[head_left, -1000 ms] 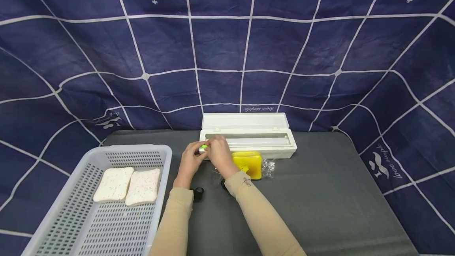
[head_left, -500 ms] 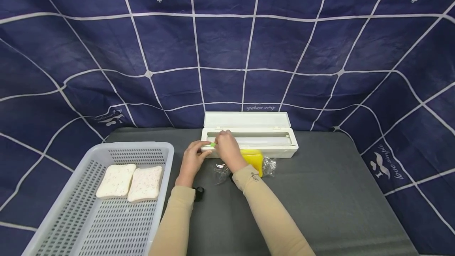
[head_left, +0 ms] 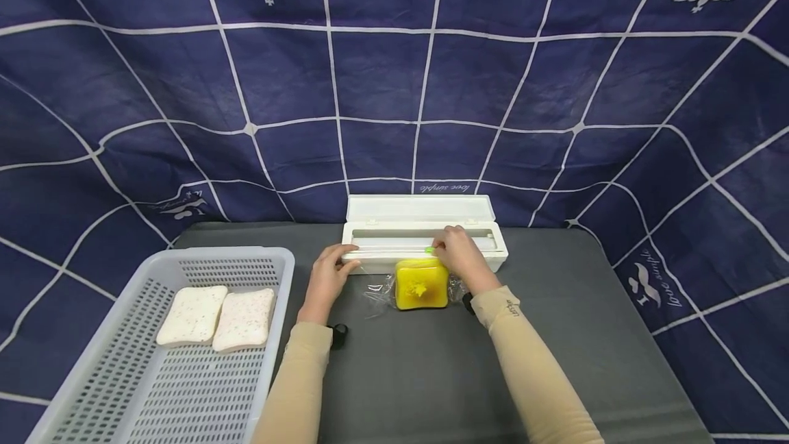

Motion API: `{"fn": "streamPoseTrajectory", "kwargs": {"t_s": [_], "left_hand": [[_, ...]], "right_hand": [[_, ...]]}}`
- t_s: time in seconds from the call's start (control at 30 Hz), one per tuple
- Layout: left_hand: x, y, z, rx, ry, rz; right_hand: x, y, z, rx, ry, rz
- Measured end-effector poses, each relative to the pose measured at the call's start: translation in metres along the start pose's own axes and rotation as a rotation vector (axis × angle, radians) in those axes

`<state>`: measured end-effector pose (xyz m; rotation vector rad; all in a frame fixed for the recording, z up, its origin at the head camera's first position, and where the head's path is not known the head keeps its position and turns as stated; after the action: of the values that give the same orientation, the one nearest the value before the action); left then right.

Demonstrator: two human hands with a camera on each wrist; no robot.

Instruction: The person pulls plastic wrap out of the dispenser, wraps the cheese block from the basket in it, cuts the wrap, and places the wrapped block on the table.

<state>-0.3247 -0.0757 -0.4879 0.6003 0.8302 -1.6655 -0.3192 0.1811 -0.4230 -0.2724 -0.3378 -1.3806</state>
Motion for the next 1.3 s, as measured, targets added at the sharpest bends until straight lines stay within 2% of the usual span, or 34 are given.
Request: {"fn": "streamPoseTrajectory", "kwargs": {"t_s": [0.1,0.3,0.43,0.63,0.8,0.93,1.1,1.3], "left_hand": [[-0.001,0.001,-0.002,0.011,-0.011,-0.002],[0.0,0.003,0.0,-0.001,-0.035,0.019],[-0.001,0.004,0.002,0.002,-0.044,0.037],[-0.002,0.005,0.002,-0.003,-0.047,0.028],[-0.004,0.008,0.0,0.005,-0.016,0.02],[-0.004,0.01,0.0,0.012,-0.011,0.031],[-0.008,0.013,0.0,-0.022,-0.001,0.054],[-0.019,0.019,0.001,-0.059,0.018,-0.013]], "right_hand": [[-0.011,0.006,0.004,-0.017,0.014,0.036],[-0.054,0.027,0.027,-0.194,0.091,0.075],[-0.08,0.039,0.035,-0.24,0.094,0.103],[-0.105,0.056,0.047,-0.348,0.09,0.09],[-0.109,0.062,0.045,-0.366,0.078,0.056],[-0.104,0.066,0.04,-0.406,0.045,0.018],[-0.088,0.067,0.032,-0.426,0.093,0.095],[-0.08,0.068,0.026,-0.479,0.153,0.171]]}}
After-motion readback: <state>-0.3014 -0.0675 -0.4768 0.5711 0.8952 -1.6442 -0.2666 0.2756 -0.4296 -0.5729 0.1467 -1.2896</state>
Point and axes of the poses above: each hand's wrist, its own y-axis away from the middle knuckle, its own z-axis out of the back of the hand, x = y × z, the point moved 6 cm from there along -y, towards the middle knuckle, and after that the axes turned 6 degrees about x, right-handed, at the moved point
